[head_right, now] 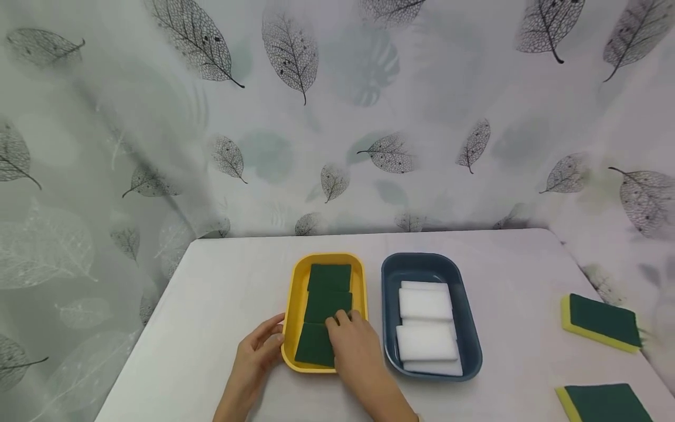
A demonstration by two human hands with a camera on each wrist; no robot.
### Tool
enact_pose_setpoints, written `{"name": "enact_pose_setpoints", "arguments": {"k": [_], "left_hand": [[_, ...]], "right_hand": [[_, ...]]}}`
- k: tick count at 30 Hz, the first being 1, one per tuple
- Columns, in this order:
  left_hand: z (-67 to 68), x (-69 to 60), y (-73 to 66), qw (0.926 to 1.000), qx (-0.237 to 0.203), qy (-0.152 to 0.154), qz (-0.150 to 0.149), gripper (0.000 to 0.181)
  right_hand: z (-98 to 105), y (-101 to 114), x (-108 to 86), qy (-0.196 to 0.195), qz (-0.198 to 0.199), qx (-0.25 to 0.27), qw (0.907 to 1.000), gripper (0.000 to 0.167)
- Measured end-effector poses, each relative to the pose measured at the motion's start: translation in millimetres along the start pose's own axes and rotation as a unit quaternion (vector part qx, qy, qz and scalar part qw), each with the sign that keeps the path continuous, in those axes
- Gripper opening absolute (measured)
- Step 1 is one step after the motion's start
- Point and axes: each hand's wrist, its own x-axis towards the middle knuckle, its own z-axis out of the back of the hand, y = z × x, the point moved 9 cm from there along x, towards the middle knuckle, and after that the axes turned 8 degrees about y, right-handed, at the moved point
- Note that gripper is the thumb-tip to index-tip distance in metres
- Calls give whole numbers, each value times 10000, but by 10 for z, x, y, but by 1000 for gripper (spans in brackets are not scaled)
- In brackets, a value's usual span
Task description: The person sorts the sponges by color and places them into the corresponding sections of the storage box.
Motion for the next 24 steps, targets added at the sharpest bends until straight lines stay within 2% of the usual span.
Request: {"name": "enact_pose_setpoints", "arguments": {"k": [4, 8, 12, 16, 19, 22, 24], "left_hand": [[14, -6, 39, 10000, -48, 14, -7, 54], [14, -6, 42, 9999, -93, 54, -98, 53], [13, -7, 45, 10000, -67, 52, 0, 54], [1, 2, 52, 9999, -45, 89, 123, 55], [-11, 15, 52, 9998, -60, 132, 152, 56], [-14, 23, 56, 9997, -124, 112, 200, 57], [-15, 34, 45, 9996, -173, 93, 180, 57]], "right_hand": [[-7, -21, -19, 71, 145, 613, 9980, 15], [56, -79, -61, 132, 290, 1444, 9890, 14], [134, -176, -134, 343, 464, 2377, 9696, 16], [256, -322, -216, 300, 653, 3000, 9512, 20], [361, -477, -259, 102, 552, 3073, 9499, 25], [442, -652, -293, -42, 303, 3025, 9527, 30], [527, -763, -315, -268, 302, 2940, 9549, 30]]}}
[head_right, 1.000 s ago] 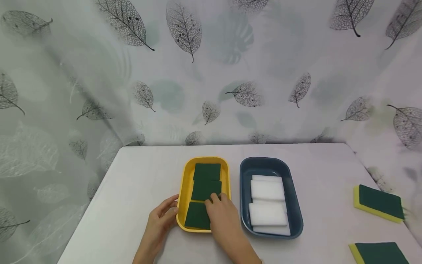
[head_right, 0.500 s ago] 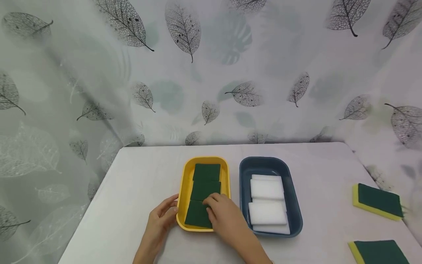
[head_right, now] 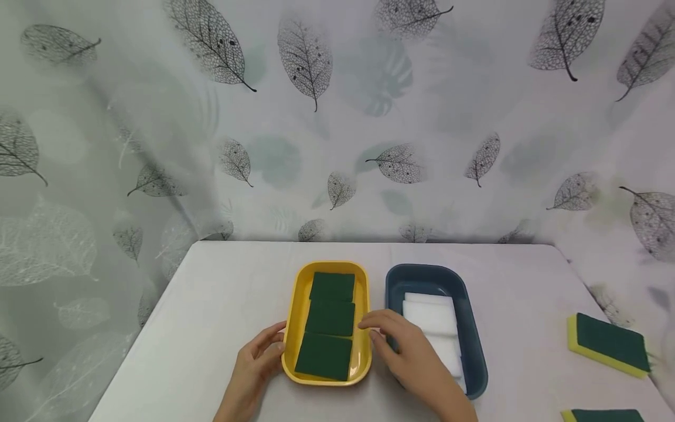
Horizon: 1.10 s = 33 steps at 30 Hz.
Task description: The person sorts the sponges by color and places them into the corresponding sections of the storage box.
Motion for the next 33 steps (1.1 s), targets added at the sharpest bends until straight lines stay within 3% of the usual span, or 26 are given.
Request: {"name": "enact_pose_setpoints", "arguments": {"k": [5, 18, 25, 30, 33], "left_hand": [[1, -15, -5, 10000, -40, -12, -19, 59], [-21, 60, -28, 9996, -1, 5, -269, 54], [-111, 106, 23, 9996, -76, 96, -256, 53], [-174, 112, 113, 9997, -89, 216, -62, 54], [-185, 95, 162, 9997, -61, 222, 80, 55]], "right_hand": [[333, -124, -108, -533, 174, -327, 9979, 26], [1131, -689, -390, -1213, -322, -642, 9900, 31], [1433, -1122, -702, -1344, -1191, -1029, 9783, 30], [1488, -1524, -1121, -967, -2320, -1233, 9600, 41], [1509, -1757, -1416, -919, -2631, -1270, 9520, 43]]}}
